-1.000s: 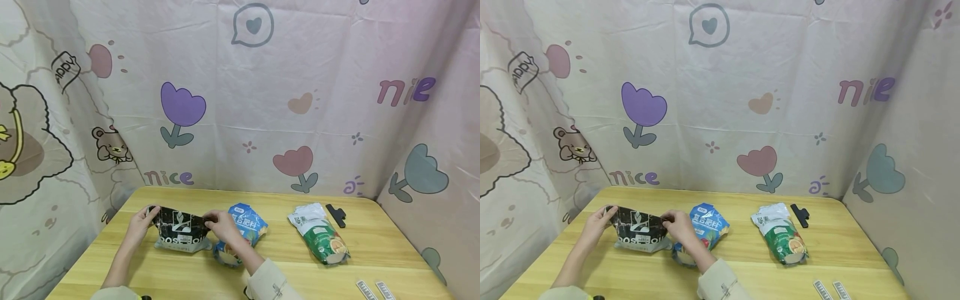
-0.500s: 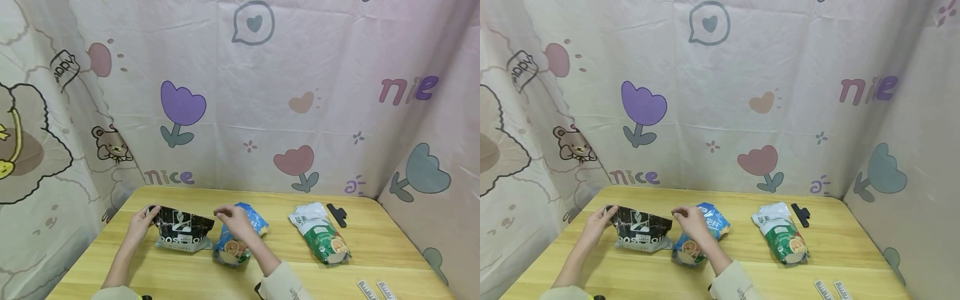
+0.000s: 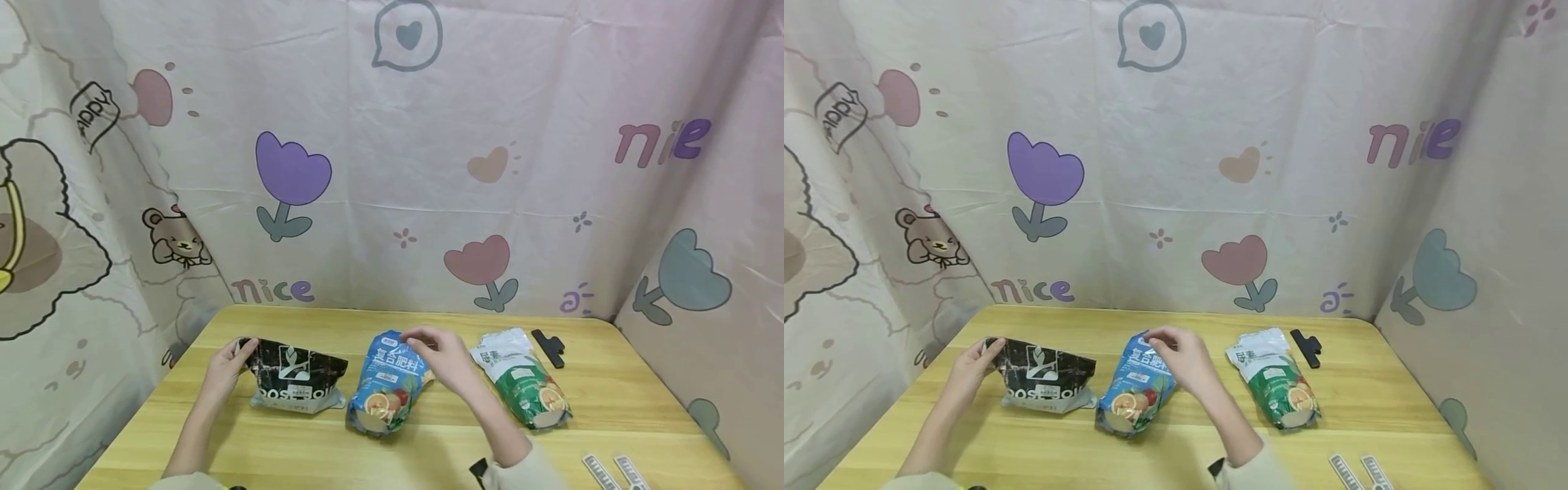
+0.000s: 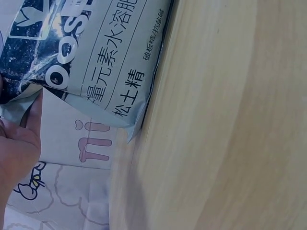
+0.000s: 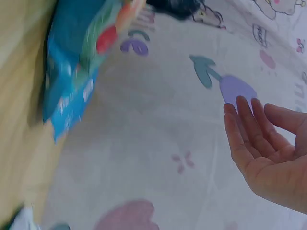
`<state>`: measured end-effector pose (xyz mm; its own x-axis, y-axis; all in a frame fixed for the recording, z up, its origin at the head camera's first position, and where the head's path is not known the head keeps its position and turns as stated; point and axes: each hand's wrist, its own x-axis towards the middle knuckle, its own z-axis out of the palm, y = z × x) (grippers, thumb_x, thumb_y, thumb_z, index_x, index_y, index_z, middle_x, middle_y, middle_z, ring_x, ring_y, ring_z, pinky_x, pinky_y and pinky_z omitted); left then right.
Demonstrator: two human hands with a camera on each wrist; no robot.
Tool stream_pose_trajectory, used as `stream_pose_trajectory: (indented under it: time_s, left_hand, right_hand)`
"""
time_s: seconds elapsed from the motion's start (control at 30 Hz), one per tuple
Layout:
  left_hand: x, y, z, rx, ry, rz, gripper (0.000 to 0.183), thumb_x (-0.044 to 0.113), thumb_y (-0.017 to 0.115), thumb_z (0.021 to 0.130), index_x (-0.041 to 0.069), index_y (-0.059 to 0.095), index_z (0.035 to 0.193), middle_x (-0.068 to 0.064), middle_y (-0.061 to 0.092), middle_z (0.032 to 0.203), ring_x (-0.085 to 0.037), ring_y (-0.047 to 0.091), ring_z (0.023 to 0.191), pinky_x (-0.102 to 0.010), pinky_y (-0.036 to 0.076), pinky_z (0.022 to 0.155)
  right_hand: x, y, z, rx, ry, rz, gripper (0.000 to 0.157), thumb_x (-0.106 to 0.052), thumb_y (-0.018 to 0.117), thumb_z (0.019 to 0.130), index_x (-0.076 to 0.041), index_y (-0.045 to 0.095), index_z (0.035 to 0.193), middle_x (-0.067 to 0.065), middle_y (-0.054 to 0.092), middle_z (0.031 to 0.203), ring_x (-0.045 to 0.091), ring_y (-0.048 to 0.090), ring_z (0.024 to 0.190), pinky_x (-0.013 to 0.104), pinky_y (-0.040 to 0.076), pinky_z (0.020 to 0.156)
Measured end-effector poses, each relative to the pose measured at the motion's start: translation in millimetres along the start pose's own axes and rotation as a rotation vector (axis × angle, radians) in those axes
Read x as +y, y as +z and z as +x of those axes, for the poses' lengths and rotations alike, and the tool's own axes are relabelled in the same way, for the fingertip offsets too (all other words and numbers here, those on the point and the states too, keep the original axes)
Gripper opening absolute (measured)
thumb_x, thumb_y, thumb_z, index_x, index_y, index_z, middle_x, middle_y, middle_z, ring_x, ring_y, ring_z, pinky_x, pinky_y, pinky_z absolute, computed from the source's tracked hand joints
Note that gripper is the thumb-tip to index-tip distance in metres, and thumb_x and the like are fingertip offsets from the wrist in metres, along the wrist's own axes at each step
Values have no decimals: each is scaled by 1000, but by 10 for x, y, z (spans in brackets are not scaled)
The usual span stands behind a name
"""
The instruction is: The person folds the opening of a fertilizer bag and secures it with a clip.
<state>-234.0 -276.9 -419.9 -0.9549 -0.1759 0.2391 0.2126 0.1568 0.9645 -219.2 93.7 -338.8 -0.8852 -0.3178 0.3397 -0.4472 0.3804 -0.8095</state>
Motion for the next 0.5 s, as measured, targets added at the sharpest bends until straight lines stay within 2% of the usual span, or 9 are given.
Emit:
stream_pose_trajectory:
  time_s: [0.27, 0.4, 0.5]
  left_hand:
    - [-5, 22, -18, 2, -24, -31, 22, 23, 53, 95, 6, 58, 82, 10, 58, 75, -1, 56, 75, -16, 49, 70]
    - [-3, 24, -33, 10, -24, -36, 21, 23, 53, 95, 9, 57, 81, 10, 58, 73, -1, 56, 74, -16, 49, 69]
    - [3, 35, -35, 8, -13, -39, 18, 23, 53, 95, 11, 59, 83, 10, 59, 74, -1, 56, 74, -16, 49, 69]
  right_hand:
    - [97, -592, -390, 49, 40, -169, 18, -17, 59, 91, -8, 67, 105, 3, 66, 100, 17, 62, 91, 28, 49, 79]
    - [268, -904, -597, 96, 55, -280, 14, -13, 60, 90, -8, 68, 101, 3, 66, 99, 19, 63, 89, 29, 51, 76]
    - [427, -1158, -768, 101, 99, -371, 13, -13, 60, 90, -8, 68, 100, 7, 66, 101, 22, 63, 89, 32, 52, 75]
